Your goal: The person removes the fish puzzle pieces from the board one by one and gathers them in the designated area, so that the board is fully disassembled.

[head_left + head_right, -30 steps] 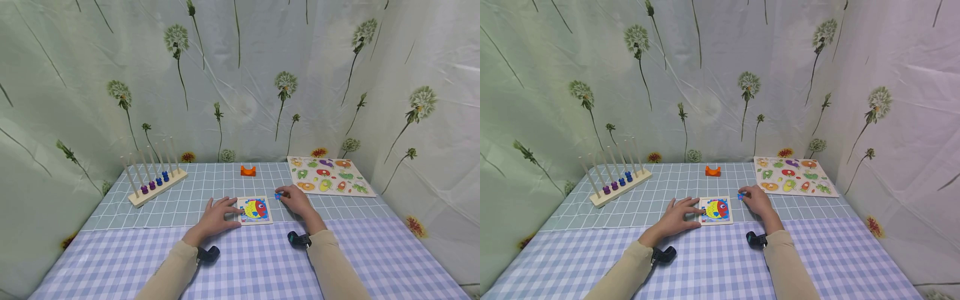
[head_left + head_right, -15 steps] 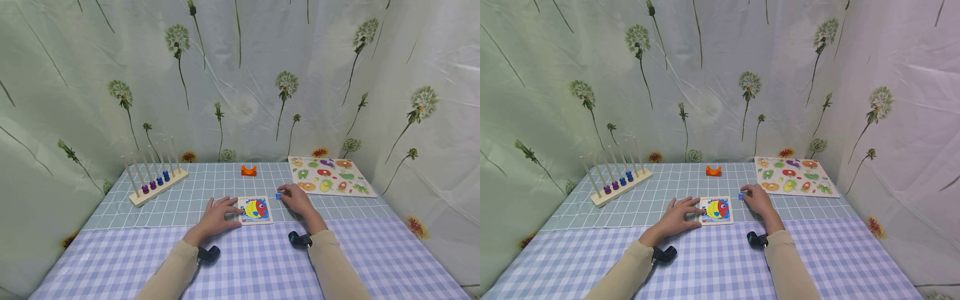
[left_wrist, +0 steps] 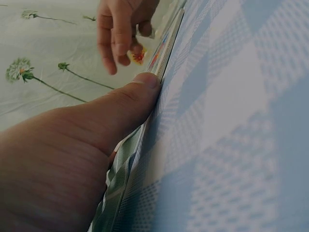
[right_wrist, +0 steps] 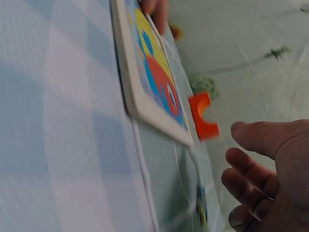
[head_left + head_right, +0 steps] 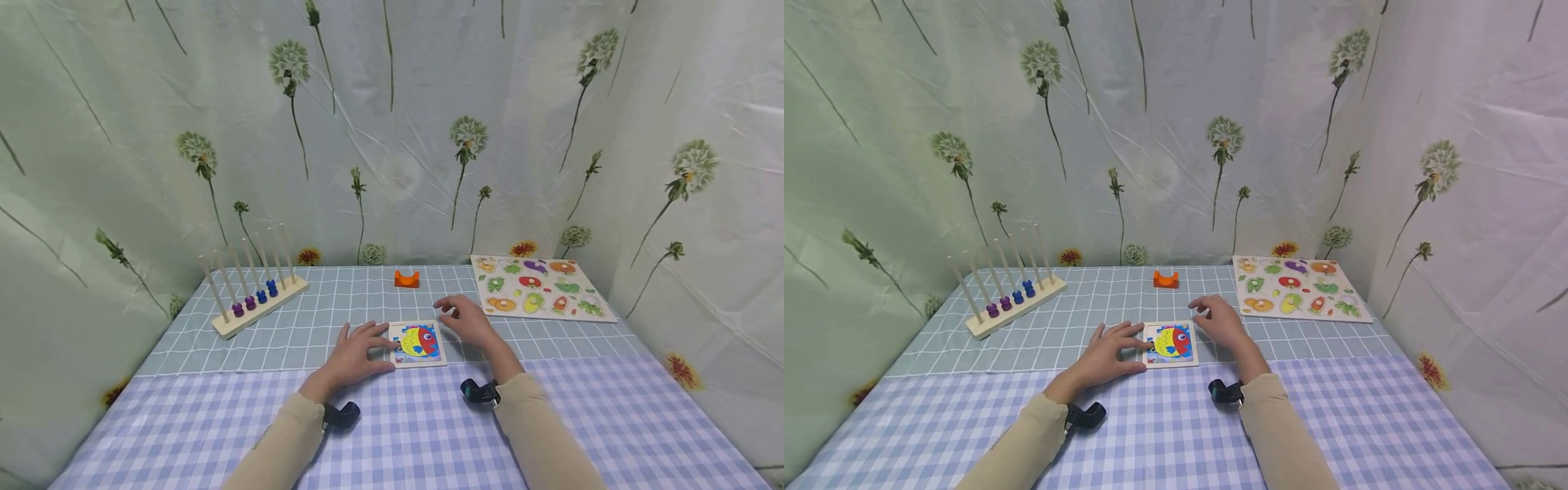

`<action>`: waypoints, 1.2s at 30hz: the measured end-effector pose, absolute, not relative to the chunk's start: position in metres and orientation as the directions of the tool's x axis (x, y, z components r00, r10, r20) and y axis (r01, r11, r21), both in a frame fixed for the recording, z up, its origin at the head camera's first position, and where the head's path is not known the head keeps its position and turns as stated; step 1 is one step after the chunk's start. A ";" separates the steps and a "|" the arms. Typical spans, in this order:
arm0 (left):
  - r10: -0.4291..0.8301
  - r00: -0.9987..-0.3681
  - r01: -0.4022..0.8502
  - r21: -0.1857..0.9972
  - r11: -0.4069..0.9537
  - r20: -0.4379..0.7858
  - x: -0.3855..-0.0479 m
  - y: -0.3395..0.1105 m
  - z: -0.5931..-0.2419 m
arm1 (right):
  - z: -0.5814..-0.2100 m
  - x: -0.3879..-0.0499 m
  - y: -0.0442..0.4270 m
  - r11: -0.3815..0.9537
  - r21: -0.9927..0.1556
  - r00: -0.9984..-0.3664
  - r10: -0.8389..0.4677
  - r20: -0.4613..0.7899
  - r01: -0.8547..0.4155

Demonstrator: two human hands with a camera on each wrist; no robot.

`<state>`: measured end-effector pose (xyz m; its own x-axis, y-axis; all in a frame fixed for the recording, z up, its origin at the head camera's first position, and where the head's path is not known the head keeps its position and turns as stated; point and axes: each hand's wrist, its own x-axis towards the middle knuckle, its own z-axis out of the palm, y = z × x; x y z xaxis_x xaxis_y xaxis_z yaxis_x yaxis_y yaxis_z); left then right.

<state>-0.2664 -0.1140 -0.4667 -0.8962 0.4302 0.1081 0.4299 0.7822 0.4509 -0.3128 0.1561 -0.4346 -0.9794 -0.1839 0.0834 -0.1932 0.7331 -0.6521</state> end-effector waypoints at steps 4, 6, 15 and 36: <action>0.428 -0.898 0.425 0.456 0.782 0.103 -0.266 -0.113 -0.465 | -0.433 -0.310 0.138 0.730 -0.639 -0.963 -0.261 0.068 -0.243; 0.427 -0.898 0.426 0.453 0.783 0.106 -0.267 -0.113 -0.465 | -0.435 -0.310 0.131 0.732 -0.623 -0.951 -0.302 0.063 -0.274; 0.424 -0.899 0.423 0.460 0.781 0.107 -0.265 -0.115 -0.469 | -0.442 -0.313 0.110 0.756 -0.534 -0.909 -0.413 0.060 -0.379; 0.430 -0.896 0.432 0.452 0.780 0.114 -0.266 -0.113 -0.466 | -0.440 -0.314 0.103 0.802 -0.482 -0.922 -0.385 0.032 -0.351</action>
<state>-0.2659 -0.1133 -0.4659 -0.8955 0.4303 0.1136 0.4323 0.7805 0.4516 -0.3137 0.1032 -0.4404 -0.9224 -0.3849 0.0315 -0.3513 0.8025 -0.4824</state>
